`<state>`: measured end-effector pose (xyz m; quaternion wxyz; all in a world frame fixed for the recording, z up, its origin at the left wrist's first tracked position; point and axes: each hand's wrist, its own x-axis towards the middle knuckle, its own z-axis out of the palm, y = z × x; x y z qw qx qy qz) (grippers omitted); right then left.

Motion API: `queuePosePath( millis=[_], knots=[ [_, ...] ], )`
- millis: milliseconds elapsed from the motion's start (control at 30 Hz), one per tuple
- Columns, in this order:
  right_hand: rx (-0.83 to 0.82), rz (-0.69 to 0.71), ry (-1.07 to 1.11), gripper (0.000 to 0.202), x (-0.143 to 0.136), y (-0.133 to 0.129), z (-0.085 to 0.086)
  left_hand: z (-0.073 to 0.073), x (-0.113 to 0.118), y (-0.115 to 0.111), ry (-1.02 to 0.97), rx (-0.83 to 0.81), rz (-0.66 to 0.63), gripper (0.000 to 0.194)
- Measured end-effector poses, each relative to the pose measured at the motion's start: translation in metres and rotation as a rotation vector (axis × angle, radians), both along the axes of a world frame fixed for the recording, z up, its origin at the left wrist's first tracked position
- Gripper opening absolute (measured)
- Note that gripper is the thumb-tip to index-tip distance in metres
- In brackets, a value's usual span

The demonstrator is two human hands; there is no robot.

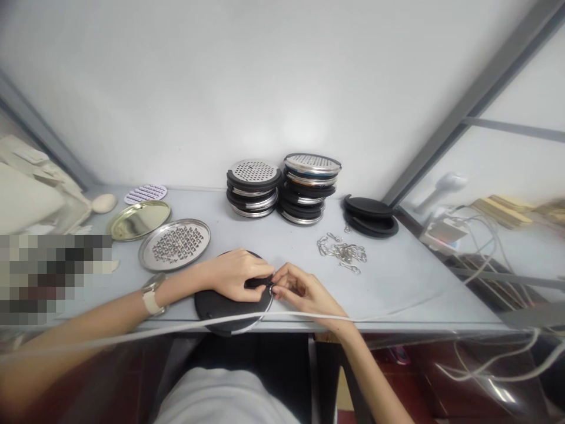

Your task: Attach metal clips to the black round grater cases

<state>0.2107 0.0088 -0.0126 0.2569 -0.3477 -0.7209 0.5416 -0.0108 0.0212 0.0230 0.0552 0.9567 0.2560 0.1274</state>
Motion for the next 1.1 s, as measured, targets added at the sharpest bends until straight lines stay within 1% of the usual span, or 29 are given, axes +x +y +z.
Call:
queuePosePath(
  millis=[167,333,433,633,700,900,1000,1100],
  knots=[
    [0.044,-0.01,-0.018,0.02,0.0001,-0.0015,0.0036,-0.0003,-0.0008,0.0005,-0.02,-0.008,-0.014,0.004],
    [0.113,-0.036,-0.079,0.024,-0.0008,-0.0036,0.0007,-0.0008,-0.0009,0.0005,-0.009,-0.018,-0.006,0.006],
    [0.125,-0.054,-0.104,0.023,-0.002,-0.0048,-0.0004,0.0004,-0.0008,0.0,0.006,-0.011,0.006,0.008],
    [0.117,-0.04,-0.054,0.01,-0.0034,-0.0065,0.0038,0.0013,-0.0006,-0.0002,0.041,0.004,0.007,0.009],
    [0.116,-0.031,-0.044,0.009,-0.0035,-0.007,0.0046,0.001,-0.0006,-0.0003,0.035,0.008,0.007,0.009],
    [0.122,-0.074,-0.001,0.009,-0.0018,-0.0054,0.0027,0.0015,-0.0005,-0.0008,0.024,0.019,0.003,0.01],
    [0.132,-0.091,0.044,0.01,-0.0003,-0.0032,0.0015,0.0029,-0.0008,-0.0002,0.005,-0.026,0.009,0.012],
    [0.117,-0.081,0.104,0.009,0.0004,-0.0022,0.002,0.004,-0.0013,0.0015,-0.061,-0.141,0.03,0.019]
  ],
)
